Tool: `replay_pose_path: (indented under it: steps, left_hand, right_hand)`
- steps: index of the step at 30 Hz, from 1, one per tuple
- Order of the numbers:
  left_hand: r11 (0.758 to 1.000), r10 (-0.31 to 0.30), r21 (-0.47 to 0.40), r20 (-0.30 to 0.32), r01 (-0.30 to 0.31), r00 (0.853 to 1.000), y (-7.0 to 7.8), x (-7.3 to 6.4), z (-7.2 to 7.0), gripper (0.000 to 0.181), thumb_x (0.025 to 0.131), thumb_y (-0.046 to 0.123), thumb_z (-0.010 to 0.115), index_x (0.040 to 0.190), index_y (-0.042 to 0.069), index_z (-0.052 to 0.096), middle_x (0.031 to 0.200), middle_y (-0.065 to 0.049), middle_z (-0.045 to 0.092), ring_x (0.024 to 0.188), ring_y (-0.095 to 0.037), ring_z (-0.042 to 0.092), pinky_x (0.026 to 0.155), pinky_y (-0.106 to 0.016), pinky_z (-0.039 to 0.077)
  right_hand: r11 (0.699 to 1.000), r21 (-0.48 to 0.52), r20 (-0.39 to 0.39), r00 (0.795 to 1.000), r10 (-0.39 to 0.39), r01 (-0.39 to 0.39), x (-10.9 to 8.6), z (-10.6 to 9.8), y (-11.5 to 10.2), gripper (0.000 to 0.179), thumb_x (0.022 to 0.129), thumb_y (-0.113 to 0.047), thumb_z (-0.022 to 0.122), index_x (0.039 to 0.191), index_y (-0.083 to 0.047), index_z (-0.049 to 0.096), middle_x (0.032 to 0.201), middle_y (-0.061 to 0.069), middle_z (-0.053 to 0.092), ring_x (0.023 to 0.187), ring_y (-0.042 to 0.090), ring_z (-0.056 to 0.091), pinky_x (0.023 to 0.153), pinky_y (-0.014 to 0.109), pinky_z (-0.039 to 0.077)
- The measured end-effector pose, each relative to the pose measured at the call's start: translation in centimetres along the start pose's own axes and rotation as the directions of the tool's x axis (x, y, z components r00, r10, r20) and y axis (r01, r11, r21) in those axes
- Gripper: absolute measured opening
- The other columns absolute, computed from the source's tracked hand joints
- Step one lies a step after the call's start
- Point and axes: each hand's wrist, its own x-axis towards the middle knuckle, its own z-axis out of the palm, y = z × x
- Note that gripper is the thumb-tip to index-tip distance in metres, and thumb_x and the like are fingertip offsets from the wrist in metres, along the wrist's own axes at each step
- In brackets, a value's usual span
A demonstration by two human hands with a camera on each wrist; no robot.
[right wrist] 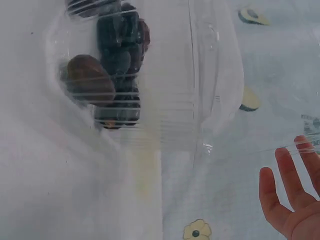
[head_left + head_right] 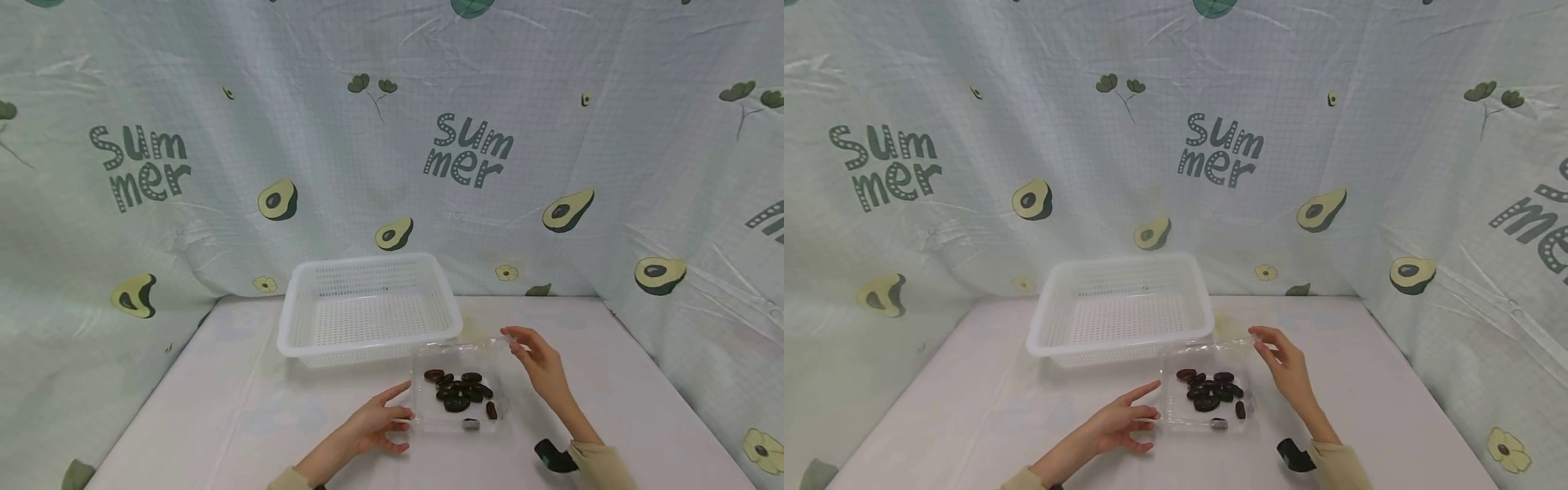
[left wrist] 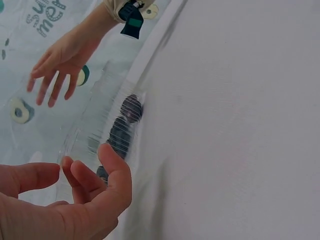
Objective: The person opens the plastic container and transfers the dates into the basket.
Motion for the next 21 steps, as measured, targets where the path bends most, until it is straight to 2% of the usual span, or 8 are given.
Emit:
replay_pose_path:
  steps: [2, 5, 8, 10, 12, 15, 18, 21]
  left_hand:
    - [1.0, 0.005, -0.007, 0.006, -0.005, 1.0, -0.1, 0.0, 0.0, 0.058, 0.088, 0.008, 0.05, 0.14, 0.015, 0.027, 0.083, -0.002, 0.054, 0.07, -0.011, 0.048, 0.06, -0.033, 0.05]
    - [1.0, 0.016, -0.014, 0.017, -0.015, 1.0, -0.1, 0.0, -0.1, 0.058, 0.088, 0.008, 0.05, 0.141, 0.014, 0.026, 0.083, -0.001, 0.054, 0.071, -0.011, 0.049, 0.061, -0.033, 0.05]
    - [1.0, 0.024, -0.017, 0.027, -0.024, 0.999, -0.1, -0.1, -0.1, 0.058, 0.088, 0.008, 0.05, 0.141, 0.013, 0.025, 0.083, -0.001, 0.055, 0.071, -0.011, 0.05, 0.061, -0.033, 0.05]
    - [0.999, 0.032, -0.017, 0.032, -0.032, 0.999, -0.1, -0.2, -0.1, 0.059, 0.088, 0.009, 0.05, 0.141, 0.012, 0.025, 0.082, 0.0, 0.057, 0.07, -0.01, 0.051, 0.061, -0.033, 0.05]
    - [0.999, 0.042, -0.011, 0.033, -0.042, 0.999, -0.1, -0.2, -0.2, 0.059, 0.088, 0.009, 0.049, 0.141, 0.011, 0.025, 0.082, 0.0, 0.058, 0.069, -0.01, 0.052, 0.06, -0.033, 0.05]
    - [0.999, 0.053, 0.005, 0.035, -0.053, 0.998, 0.0, -0.4, -0.4, 0.059, 0.087, 0.01, 0.049, 0.141, 0.01, 0.024, 0.084, 0.0, 0.06, 0.07, -0.009, 0.053, 0.06, -0.033, 0.05]
    - [0.998, 0.061, 0.033, 0.036, -0.062, 0.997, 0.1, -0.6, -0.5, 0.059, 0.088, 0.012, 0.049, 0.141, 0.01, 0.024, 0.087, -0.001, 0.061, 0.071, -0.01, 0.054, 0.06, -0.033, 0.05]
    - [0.995, 0.069, 0.073, 0.03, -0.071, 0.997, 0.2, -0.8, -0.7, 0.059, 0.087, 0.014, 0.05, 0.141, 0.01, 0.024, 0.089, -0.002, 0.062, 0.072, -0.01, 0.055, 0.06, -0.033, 0.05]
  right_hand:
    - [0.995, 0.094, -0.003, 1.0, 0.03, -0.03, -0.2, 0.3, 1.1, 0.028, 0.087, 0.003, 0.048, 0.115, 0.006, 0.049, 0.11, -0.007, 0.06, 0.098, -0.004, 0.055, 0.075, 0.012, 0.047]
    - [0.968, 0.223, -0.05, 0.99, 0.129, -0.115, -0.6, 0.8, 1.8, 0.023, 0.088, 0.001, 0.047, 0.109, 0.009, 0.041, 0.105, -0.015, 0.06, 0.096, -0.004, 0.057, 0.071, 0.018, 0.051]
    - [0.96, 0.219, -0.128, 0.97, 0.208, -0.176, -1.2, 1.3, 1.9, 0.012, 0.087, 0.002, 0.049, 0.094, 0.008, 0.041, 0.093, -0.016, 0.06, 0.089, -0.006, 0.058, 0.066, 0.017, 0.051]
    - [0.974, 0.126, -0.173, 0.962, 0.21, -0.19, -1.6, 1.5, 1.8, 0.005, 0.086, 0.002, 0.051, 0.086, 0.005, 0.048, 0.084, -0.013, 0.058, 0.081, -0.01, 0.056, 0.063, 0.014, 0.049]
    - [0.985, 0.0, -0.175, 0.97, 0.17, -0.173, -2.0, 1.5, 1.7, 0.005, 0.085, 0.002, 0.053, 0.084, 0.001, 0.057, 0.082, -0.007, 0.061, 0.08, -0.012, 0.054, 0.064, 0.01, 0.046]
    - [0.981, -0.171, -0.121, 0.99, 0.073, -0.093, -2.6, 1.7, 1.7, 0.016, 0.084, 0.001, 0.055, 0.097, -0.004, 0.063, 0.092, 0.004, 0.065, 0.089, -0.012, 0.053, 0.069, 0.008, 0.043]
    - [0.946, -0.323, -0.023, 1.0, -0.002, -0.005, -3.2, 1.9, 1.7, 0.035, 0.081, -0.002, 0.06, 0.115, -0.008, 0.058, 0.11, 0.007, 0.062, 0.105, -0.001, 0.053, 0.077, 0.016, 0.044]
    - [0.889, -0.449, 0.103, 0.994, -0.044, 0.086, -3.6, 2.1, 1.8, 0.053, 0.077, -0.006, 0.065, 0.128, -0.006, 0.047, 0.124, 0.01, 0.054, 0.112, 0.019, 0.052, 0.083, 0.033, 0.045]
